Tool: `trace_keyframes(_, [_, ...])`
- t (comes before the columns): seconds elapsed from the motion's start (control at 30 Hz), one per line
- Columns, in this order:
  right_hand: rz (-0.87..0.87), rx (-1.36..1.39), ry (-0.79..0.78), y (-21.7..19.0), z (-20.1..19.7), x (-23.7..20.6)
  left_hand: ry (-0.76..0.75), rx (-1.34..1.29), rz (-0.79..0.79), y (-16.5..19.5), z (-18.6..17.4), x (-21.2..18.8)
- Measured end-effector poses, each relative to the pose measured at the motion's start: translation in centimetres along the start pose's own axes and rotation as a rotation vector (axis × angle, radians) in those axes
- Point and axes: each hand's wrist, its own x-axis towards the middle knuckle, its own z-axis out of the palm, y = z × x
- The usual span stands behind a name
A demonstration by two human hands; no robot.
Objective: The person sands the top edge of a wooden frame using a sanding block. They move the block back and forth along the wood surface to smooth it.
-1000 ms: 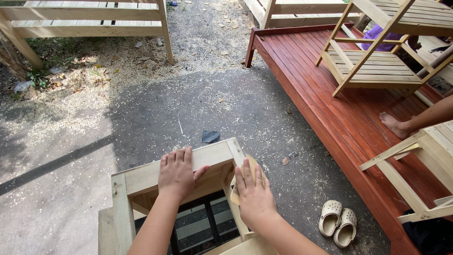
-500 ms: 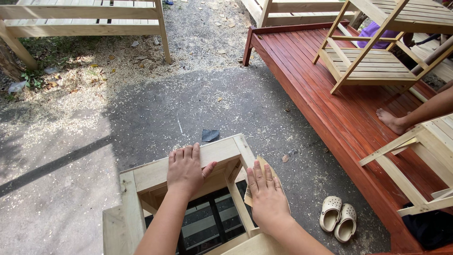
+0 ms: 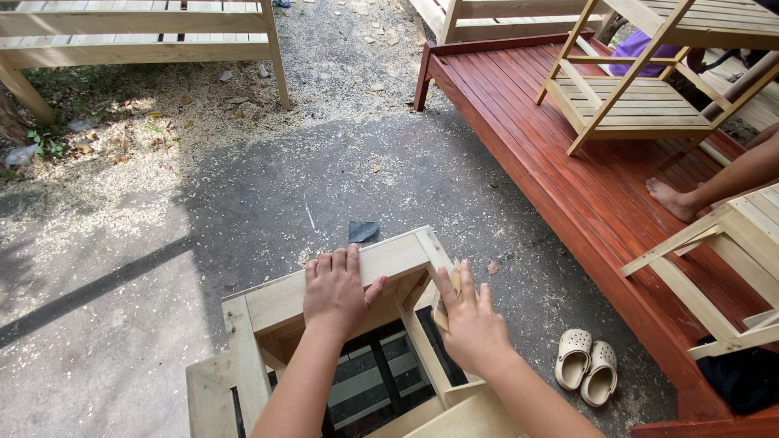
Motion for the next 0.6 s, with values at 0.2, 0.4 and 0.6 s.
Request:
trace_keyframes(0.2, [0.104, 0.363, 0.021, -0.2, 0.0, 6.4, 0.021, -0.003, 0.001, -0.2, 0.0, -0.4])
trace_keyframes(0.4, [-0.300, 0.887, -0.113, 4.8, 0.7, 6.5, 0.034, 0.007, 0.000, -0.4, 0.3, -0.3])
trace_keyframes(0.6, [-0.345, 1.339, -0.083, 4.0, 1.3, 8.7, 0.035, 0.003, -0.024, -0.6, 0.2, -0.5])
